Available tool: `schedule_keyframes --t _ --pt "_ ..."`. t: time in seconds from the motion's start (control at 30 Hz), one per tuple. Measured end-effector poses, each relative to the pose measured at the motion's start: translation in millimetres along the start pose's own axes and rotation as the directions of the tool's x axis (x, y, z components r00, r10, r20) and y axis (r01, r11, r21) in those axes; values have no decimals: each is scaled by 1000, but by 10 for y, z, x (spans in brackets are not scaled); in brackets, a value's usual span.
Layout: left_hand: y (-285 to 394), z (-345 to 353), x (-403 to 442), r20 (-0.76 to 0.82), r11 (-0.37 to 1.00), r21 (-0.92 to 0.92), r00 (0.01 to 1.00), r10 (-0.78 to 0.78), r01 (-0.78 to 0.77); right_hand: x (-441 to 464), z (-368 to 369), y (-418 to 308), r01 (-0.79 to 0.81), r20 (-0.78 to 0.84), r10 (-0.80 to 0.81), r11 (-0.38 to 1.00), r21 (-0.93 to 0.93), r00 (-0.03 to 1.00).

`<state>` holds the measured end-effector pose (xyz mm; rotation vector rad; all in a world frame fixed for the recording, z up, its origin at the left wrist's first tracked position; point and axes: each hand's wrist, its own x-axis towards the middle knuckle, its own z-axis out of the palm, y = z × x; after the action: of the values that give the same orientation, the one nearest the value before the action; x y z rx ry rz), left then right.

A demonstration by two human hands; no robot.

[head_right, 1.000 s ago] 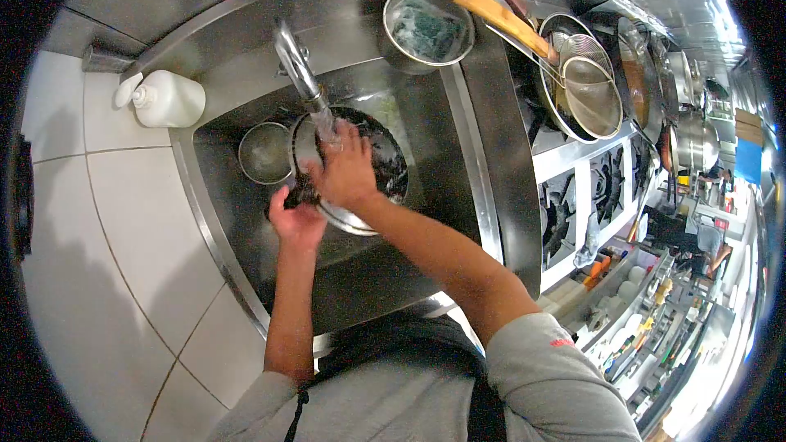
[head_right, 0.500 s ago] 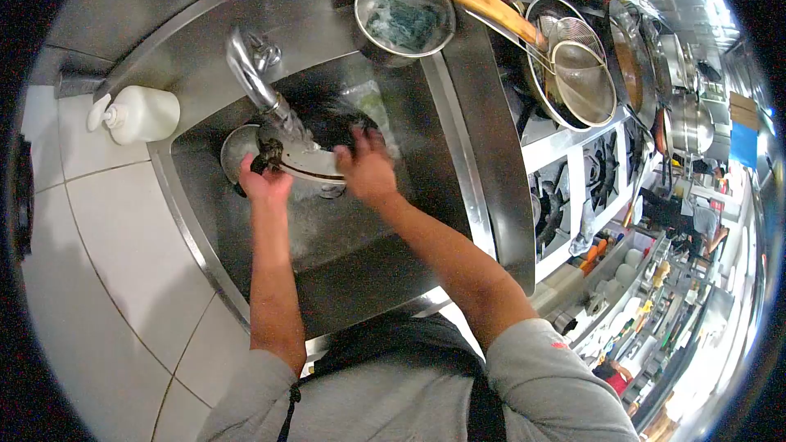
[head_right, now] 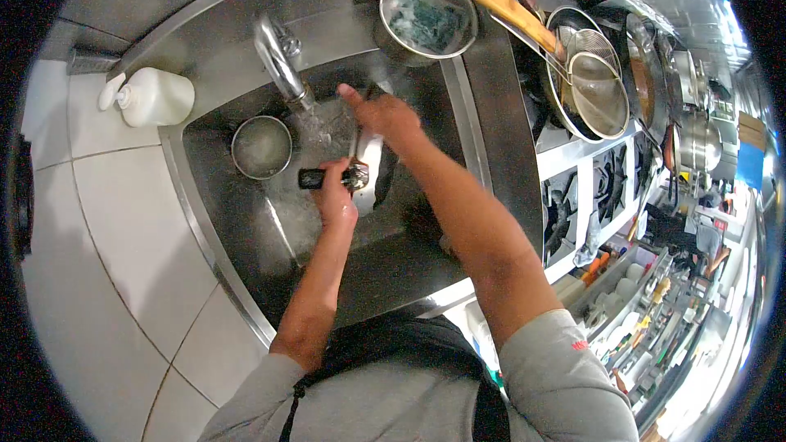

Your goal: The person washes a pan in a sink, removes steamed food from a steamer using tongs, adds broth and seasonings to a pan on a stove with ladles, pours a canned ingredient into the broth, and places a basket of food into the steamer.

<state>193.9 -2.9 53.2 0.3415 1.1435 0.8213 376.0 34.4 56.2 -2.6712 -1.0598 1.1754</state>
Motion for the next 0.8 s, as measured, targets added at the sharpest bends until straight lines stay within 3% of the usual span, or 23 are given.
schedule_keyframes --t 0.07,0.1,0.13,0.2,0.27,0.3,0.33,0.4,0.43,0.47,0.5,0.53,0.6,0.63,0.67,0.73,0.8 --pt "102 121 -134 91 965 254 995 49 -70 -476 -683 -389 -387 238 331 886 256 913" --pt "169 204 -259 159 963 253 986 57 -97 -369 -577 -189 -524 326 432 800 292 841" --pt "218 182 -326 260 889 414 961 92 -196 -181 -355 143 -648 414 515 695 311 751" --pt "163 2 -387 428 712 503 857 286 -489 107 98 1008 -701 684 275 527 480 676" --pt "309 -168 -551 580 460 535 704 411 -709 -480 44 952 -502 507 172 583 639 845" --pt "359 -320 -633 642 346 533 636 429 -772 -472 256 1190 -267 386 46 797 542 921" --pt "395 -457 -723 703 226 520 563 434 -824 -306 636 1595 -4 287 -116 922 386 951" --pt "430 -688 -945 533 213 622 607 590 -753 -510 859 1616 126 54 -142 964 234 988" --pt "438 -775 -1049 442 216 664 610 658 -715 -878 738 1186 1 -105 32 953 302 994" --pt "339 -912 -1104 142 606 636 844 517 -478 -1204 646 799 -107 -244 213 917 385 946" --pt "143 -1112 -1094 -127 875 460 964 234 -152 -1387 673 606 -40 -361 219 895 444 907" --pt "-9 -1258 -1041 -305 967 171 944 -129 188 -1499 756 517 -16 -384 261 844 537 886" --pt "-110 -1335 -898 -252 877 -222 844 -474 426 -1687 898 381 44 -404 343 714 698 848" --pt "-162 -1350 -792 -172 755 -402 767 -618 518 -1780 890 313 98 -338 342 562 821 877" --pt "-225 -1374 -672 -61 589 -557 679 -732 585 -1798 973 347 126 -328 327 510 851 886" --pt "-355 -1446 -407 3 557 -661 744 -668 503 -1789 1094 483 173 -307 300 400 900 903" --pt "-284 -1322 -217 50 588 -686 834 -550 429 -1782 1062 555 94 -155 346 186 978 926"
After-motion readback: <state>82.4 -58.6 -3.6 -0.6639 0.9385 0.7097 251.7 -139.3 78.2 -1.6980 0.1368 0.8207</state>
